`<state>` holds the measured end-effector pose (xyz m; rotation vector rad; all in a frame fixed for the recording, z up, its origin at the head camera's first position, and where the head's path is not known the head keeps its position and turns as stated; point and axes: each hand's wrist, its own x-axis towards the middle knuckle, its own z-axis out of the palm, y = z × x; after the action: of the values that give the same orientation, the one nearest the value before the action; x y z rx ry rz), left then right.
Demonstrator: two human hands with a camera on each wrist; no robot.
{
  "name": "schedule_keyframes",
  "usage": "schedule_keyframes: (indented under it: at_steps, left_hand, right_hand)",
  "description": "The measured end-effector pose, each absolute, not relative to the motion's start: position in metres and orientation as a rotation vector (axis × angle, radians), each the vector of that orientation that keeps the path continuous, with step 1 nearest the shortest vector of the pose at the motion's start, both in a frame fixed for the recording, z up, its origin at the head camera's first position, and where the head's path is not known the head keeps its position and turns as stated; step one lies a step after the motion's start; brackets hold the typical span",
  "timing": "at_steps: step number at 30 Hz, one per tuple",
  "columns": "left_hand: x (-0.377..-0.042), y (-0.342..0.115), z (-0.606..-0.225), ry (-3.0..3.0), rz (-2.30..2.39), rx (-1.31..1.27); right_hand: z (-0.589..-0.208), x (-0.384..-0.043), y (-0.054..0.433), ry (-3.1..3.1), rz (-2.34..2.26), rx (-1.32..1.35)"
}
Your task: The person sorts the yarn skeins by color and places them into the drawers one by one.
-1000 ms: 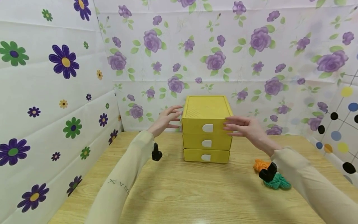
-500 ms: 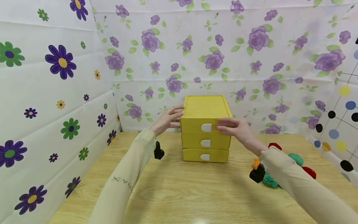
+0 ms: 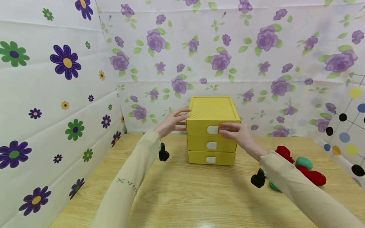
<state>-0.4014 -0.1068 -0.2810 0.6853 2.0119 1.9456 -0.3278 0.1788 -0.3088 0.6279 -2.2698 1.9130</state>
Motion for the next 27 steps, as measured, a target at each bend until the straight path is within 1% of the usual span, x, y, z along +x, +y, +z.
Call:
schedule_keyframes:
  at_steps: [10, 27]
  left_hand:
    - [-0.402, -0.106, -0.284, 2.013, 1.972, 0.662]
    - [-0.402, -0.106, -0.286, 2.029, 1.982, 0.697]
  right_hand:
    - [-0.309, -0.328, 0.171, -2.261, 1.924, 0.567]
    - [-0.308, -0.332, 0.165, -2.206, 1.929, 0.485]
